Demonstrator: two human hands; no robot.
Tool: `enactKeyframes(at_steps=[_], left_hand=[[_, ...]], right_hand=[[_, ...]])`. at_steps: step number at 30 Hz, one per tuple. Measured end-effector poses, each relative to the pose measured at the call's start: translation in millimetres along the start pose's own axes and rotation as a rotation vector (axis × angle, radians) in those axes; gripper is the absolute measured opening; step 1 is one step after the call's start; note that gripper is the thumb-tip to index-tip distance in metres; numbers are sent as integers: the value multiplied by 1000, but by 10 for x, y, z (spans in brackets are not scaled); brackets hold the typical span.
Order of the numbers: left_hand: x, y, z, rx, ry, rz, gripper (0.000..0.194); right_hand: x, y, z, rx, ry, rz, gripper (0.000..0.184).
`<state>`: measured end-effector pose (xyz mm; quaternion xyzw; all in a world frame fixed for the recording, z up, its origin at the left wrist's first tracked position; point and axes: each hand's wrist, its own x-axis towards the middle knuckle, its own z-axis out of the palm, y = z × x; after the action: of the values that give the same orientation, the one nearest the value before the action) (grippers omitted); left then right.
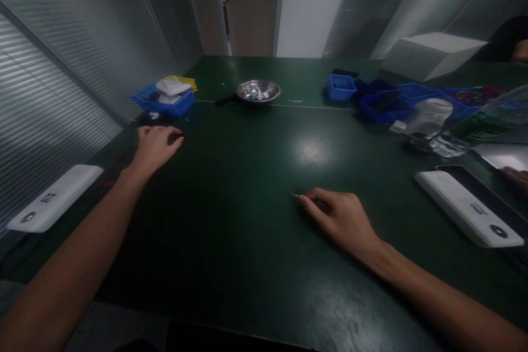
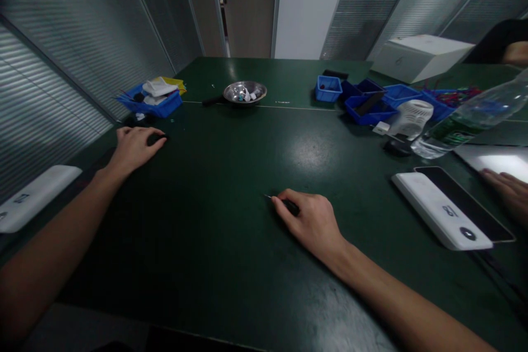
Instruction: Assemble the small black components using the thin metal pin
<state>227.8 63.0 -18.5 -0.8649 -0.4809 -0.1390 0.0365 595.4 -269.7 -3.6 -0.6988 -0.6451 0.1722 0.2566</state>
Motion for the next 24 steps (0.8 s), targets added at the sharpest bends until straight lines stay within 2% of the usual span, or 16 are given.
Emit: enactKeyframes(at_steps=[6, 10, 17, 21, 24], left_hand=[[-12, -16, -7, 23, 50, -31, 41], [-26, -94, 2, 39, 72, -45, 37], [-53, -119, -32, 100, -20, -84, 32], [-43, -77, -49, 116, -31, -116, 31], [-35, -65, -56, 78, 2, -158, 30]], right_hand=[[-1, -4, -1, -15, -10, 4, 35], [-2, 16, 14, -34, -2, -16, 35], [-4, 22, 15, -35, -4, -15, 33], [-4, 22, 14, -29, -20, 0, 34], [-4, 30, 20, -28, -24, 2, 33]])
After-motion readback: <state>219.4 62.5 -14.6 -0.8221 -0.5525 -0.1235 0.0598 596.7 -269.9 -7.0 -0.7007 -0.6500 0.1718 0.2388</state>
